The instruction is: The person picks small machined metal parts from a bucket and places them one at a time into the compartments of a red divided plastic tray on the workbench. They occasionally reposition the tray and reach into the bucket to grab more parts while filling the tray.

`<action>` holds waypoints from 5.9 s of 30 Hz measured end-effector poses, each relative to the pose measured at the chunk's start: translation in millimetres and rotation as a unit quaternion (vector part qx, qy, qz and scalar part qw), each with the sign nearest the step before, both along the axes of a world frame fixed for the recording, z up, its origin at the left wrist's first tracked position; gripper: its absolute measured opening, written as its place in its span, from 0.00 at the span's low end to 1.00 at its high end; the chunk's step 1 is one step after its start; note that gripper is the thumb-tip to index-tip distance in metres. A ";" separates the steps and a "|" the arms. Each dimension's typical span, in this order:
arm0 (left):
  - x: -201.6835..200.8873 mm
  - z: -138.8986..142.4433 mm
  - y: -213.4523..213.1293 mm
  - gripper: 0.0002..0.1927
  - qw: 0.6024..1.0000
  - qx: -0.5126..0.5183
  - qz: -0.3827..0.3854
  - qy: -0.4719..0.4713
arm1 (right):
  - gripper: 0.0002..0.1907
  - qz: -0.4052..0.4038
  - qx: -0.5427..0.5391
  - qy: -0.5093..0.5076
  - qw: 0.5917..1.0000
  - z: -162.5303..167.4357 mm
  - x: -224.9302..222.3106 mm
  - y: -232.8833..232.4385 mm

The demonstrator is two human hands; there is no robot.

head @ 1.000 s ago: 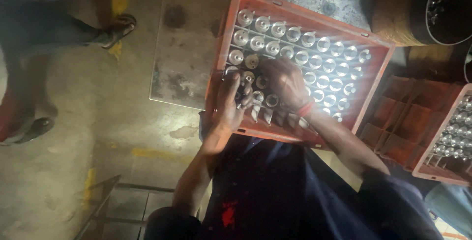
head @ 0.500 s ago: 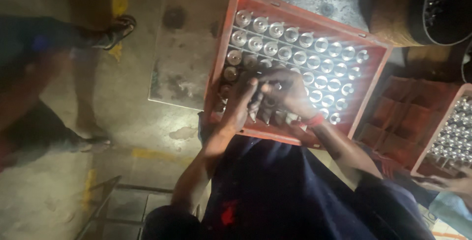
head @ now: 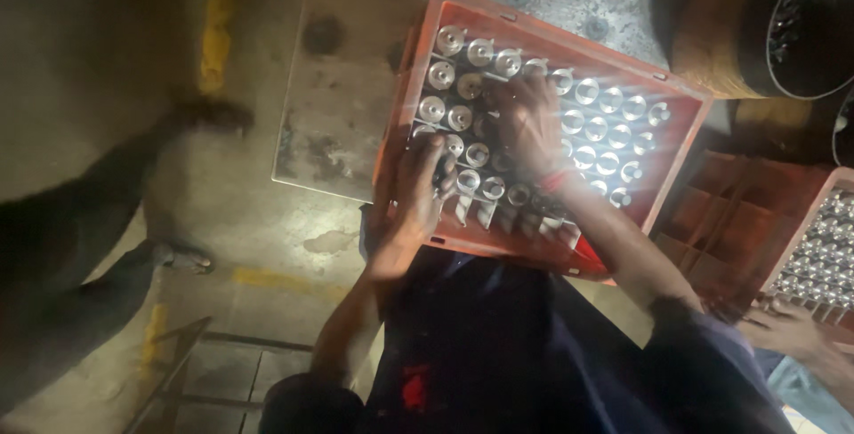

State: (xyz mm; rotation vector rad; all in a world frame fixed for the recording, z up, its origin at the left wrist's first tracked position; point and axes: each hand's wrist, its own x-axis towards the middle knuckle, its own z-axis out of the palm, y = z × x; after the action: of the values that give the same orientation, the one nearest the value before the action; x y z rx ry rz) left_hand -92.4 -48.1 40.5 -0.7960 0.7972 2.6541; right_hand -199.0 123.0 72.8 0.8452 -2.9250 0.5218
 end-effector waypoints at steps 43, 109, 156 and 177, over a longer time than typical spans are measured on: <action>-7.1 -11.6 9.2 0.18 0.994 -0.047 -0.095 -0.012 | 0.11 -0.002 -0.305 -0.301 0.903 -2.7 13.9 11.9; 4.3 16.0 -8.1 0.13 0.997 -0.064 0.034 0.035 | 0.12 -0.275 -0.399 -0.381 0.788 4.4 27.8 -13.7; 48.5 46.0 -5.9 0.25 0.984 -0.122 0.002 0.132 | 0.20 -0.207 -0.500 -0.606 0.583 41.1 93.2 -27.0; 74.8 35.9 -31.7 0.15 0.984 -0.095 0.152 0.021 | 0.19 0.121 -0.114 -0.189 0.968 52.2 72.4 -44.5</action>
State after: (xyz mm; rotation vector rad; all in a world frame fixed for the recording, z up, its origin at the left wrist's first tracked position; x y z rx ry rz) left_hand -17.6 -79.8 76.4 -0.9838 1.0266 2.8999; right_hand -126.6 78.5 125.0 1.1941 -3.0083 1.1321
